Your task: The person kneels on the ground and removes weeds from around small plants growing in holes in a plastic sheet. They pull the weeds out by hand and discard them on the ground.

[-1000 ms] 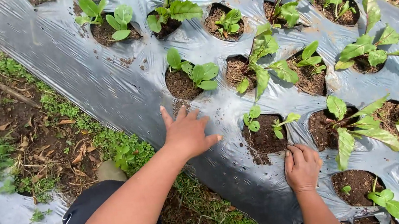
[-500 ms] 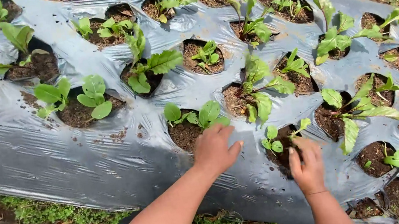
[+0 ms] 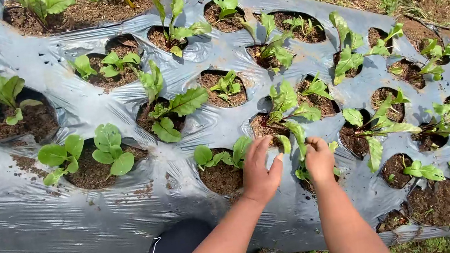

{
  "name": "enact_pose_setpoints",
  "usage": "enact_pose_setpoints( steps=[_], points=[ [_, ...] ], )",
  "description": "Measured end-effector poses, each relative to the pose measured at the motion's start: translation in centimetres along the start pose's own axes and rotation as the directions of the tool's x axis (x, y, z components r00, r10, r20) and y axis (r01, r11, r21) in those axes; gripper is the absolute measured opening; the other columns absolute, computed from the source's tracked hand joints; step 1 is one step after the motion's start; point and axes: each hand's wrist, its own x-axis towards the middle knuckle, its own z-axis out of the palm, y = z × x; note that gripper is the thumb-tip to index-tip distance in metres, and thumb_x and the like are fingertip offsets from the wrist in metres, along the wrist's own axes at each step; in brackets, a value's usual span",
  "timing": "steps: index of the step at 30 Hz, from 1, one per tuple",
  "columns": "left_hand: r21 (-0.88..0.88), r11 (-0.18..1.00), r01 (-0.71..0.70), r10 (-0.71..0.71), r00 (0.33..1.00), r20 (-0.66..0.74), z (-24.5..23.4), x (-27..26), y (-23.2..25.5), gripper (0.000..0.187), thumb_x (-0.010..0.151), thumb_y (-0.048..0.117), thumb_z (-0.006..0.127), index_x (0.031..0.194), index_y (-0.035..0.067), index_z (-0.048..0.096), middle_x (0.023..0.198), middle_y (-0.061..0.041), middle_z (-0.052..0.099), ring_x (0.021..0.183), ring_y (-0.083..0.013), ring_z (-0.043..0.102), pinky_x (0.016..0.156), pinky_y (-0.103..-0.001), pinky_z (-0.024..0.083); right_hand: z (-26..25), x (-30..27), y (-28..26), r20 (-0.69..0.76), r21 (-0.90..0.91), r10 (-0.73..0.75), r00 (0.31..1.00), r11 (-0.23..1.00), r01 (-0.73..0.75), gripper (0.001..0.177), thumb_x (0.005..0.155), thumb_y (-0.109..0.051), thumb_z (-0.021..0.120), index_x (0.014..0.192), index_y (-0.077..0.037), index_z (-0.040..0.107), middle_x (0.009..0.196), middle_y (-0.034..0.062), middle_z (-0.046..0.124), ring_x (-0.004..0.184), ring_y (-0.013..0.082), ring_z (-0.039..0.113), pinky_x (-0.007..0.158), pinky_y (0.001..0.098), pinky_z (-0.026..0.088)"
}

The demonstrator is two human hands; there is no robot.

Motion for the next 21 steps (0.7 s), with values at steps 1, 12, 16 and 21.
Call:
enact_pose_setpoints(
  steps=[1,12,16,21],
  points=[
    [-0.005,1.0,-0.004,0.004,1.0,0.006,0.0,0.5,0.0,0.047,0.09,0.017,0.071,0.134,0.003,0.063,0.129,-0.02,0.062,0.124,-0.0421,0.06,0.106,-0.051,0.048,1.5,1.9,1.5,-0.008,0.002,0.003,1.0,1.0,-0.003,0.023,0.106,-0.012,0.053,0.126,-0.011,0.065,0.116,0.0141,0.07,0.11,0.0355,0.068,0.088,0.0531,0.055],
    [-0.215,0.928,0.306,-0.216,0.908,0.358,0.5,6.6,-5.1,0.09,0.099,0.041,0.065,0.163,0.001,0.017,0.165,-0.033,0.015,0.151,-0.058,0.01,0.12,-0.072,0.014,13.0,11.5,7.3,0.095,-0.396,-0.206,0.974,0.89,0.227,0.033,0.102,-0.031,0.057,0.127,-0.013,0.068,0.116,0.0157,0.071,0.11,0.035,0.068,0.09,0.0504,0.054],
    [-0.176,0.938,0.3,-0.213,0.896,0.391,0.6,7.1,-5.7,0.114,0.086,0.044,0.081,0.165,0.006,0.008,0.168,-0.028,0.009,0.153,-0.0541,0.005,0.122,-0.07,0.011,12.6,9.8,10.0,0.09,-0.438,-0.301,0.949,0.844,0.309,0.035,0.101,-0.036,0.057,0.126,-0.015,0.068,0.118,0.0147,0.069,0.112,0.0342,0.066,0.092,0.0491,0.052],
    [-0.312,0.885,0.346,-0.255,0.92,0.299,2.0,6.5,-5.5,0.075,0.083,0.016,0.081,0.147,0.005,0.043,0.146,-0.027,0.048,0.141,-0.0524,0.041,0.117,-0.067,0.034,12.1,11.7,10.9,0.1,-0.538,-0.505,0.857,0.697,0.474,0.04,0.1,-0.046,0.056,0.125,-0.019,0.067,0.122,0.0129,0.066,0.116,0.0328,0.062,0.097,0.0464,0.049]
  ],
)
